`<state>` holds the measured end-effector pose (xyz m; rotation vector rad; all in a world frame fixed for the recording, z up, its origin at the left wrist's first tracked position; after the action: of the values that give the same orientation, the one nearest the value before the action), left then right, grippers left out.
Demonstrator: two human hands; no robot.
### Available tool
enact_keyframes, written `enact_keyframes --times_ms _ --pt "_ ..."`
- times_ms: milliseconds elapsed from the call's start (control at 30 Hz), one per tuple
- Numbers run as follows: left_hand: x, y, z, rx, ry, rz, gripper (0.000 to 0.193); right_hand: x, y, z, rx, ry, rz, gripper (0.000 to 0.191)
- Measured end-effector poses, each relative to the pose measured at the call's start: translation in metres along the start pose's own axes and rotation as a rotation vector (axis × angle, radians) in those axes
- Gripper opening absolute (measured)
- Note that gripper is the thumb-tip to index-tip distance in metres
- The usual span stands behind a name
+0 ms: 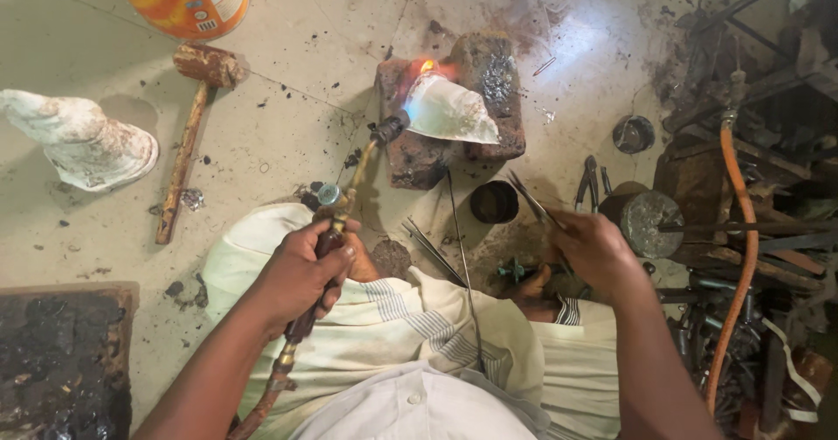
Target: The person uses a blowtorch to heat a small metal object placed on bricks. They hold the torch in one hand and use a metal rod in the other to adjust the object's position while applying heat.
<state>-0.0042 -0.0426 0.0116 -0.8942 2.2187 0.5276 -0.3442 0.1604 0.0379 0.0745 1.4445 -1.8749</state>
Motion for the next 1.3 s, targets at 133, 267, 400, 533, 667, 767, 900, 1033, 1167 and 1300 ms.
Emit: enact_keyframes --times_ms 133,267,400,533,667,767,900,1033,1167,1300 --pt "0.001 -0.012 0.015 -0.050 0.004 0.042 0.036 0.001 0.021 -0.065 -0.036 0.133 -0.126 0.042" --pt "0.005 -0.024 0.024 -0.101 0.015 0.083 0.037 0.018 0.046 -0.083 -0.281 -0.175 -0.278 0.034" --pt "0.004 -0.028 0.024 -0.142 0.051 0.102 0.037 0.025 0.062 -0.083 -0.205 -0.061 -0.137 0.052" --pt "0.005 -0.031 0.026 -0.183 0.038 0.087 0.038 0.021 0.067 -0.064 -0.346 -0.058 -0.097 0.049" --pt "0.008 -0.036 0.029 -0.211 0.057 0.113 0.036 -0.011 0.063 -0.033 -0.501 -0.117 -0.330 0.043" --pt "0.011 -0.036 0.030 -0.211 0.060 0.119 0.034 -0.028 0.093 -0.018 0.120 0.049 -0.150 0.039" --pt "0.010 -0.032 0.025 -0.212 0.082 0.118 0.033 -0.036 0.149 0.003 0.121 0.141 0.071 0.050" --pt "0.002 -0.031 0.018 -0.191 0.076 0.114 0.034 -0.030 0.155 0.011 0.253 -0.096 -0.060 0.049" --pt "-0.003 -0.027 0.008 -0.170 0.077 0.087 0.035 -0.036 0.139 -0.009 0.204 -0.051 -0.046 0.042" --pt "-0.004 -0.022 0.002 -0.166 0.052 0.065 0.036 -0.066 0.107 -0.026 0.305 0.072 0.006 0.037"
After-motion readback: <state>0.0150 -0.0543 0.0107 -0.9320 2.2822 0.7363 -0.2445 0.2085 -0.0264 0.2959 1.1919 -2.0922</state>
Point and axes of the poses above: each hand's wrist, its own x-axis towards the middle knuckle, its own y-axis out of the palm, z = x × y, the point moved 5 cm from there along x, towards the middle knuckle, and after that the axes turned 4 degrees about -z, right-handed, at the moved point
